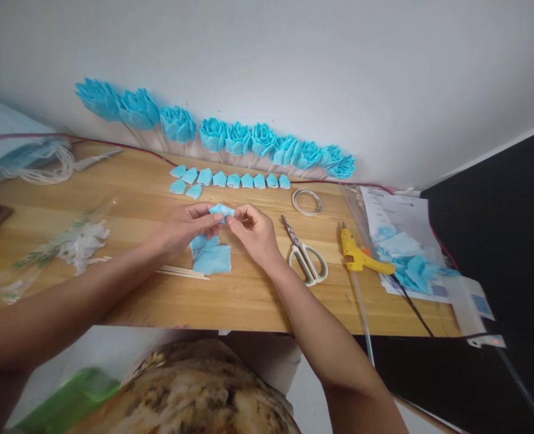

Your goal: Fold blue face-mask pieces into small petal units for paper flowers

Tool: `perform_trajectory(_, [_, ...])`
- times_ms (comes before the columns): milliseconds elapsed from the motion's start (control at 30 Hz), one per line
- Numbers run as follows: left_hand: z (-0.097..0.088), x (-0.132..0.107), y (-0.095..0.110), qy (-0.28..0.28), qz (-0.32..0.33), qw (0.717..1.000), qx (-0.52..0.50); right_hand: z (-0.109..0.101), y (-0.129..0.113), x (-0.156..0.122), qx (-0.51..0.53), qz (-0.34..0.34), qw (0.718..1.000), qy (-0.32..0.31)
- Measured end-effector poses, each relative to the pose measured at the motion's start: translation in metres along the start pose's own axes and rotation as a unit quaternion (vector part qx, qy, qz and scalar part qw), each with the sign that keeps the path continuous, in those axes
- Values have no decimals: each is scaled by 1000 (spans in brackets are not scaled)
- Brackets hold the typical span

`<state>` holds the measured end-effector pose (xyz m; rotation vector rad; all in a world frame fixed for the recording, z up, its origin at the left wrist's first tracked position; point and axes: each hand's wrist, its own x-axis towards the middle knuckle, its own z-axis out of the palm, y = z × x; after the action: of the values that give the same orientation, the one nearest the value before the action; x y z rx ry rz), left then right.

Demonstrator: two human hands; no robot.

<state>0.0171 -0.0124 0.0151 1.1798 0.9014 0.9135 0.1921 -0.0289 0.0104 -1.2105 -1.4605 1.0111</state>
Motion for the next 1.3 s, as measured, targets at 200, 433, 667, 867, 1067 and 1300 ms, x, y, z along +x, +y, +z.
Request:
perform_trajectory(200, [0, -1, 4, 20, 8, 999, 35, 0, 2, 0, 20, 10, 1000, -20])
perform_trajectory(433, [0, -1, 5, 38, 15, 999, 36, -2, -2, 0, 4, 25, 998, -59])
perform_trajectory(667, [-1, 2, 4, 63, 12, 996, -57, -3, -6, -2, -15, 25, 998, -57])
perform_trajectory(867, [-2, 1, 4, 74, 27, 995, -61, -2, -5, -1, -4, 30, 998, -52])
perform_trajectory(1067, [-2, 3, 1, 63, 39, 995, -64, -1, -6, -1, -6, 30, 998, -58])
perform_trajectory(1300, [-1, 1, 1, 4, 18, 1000, -10, -1, -5, -1, 8, 28, 998, -48])
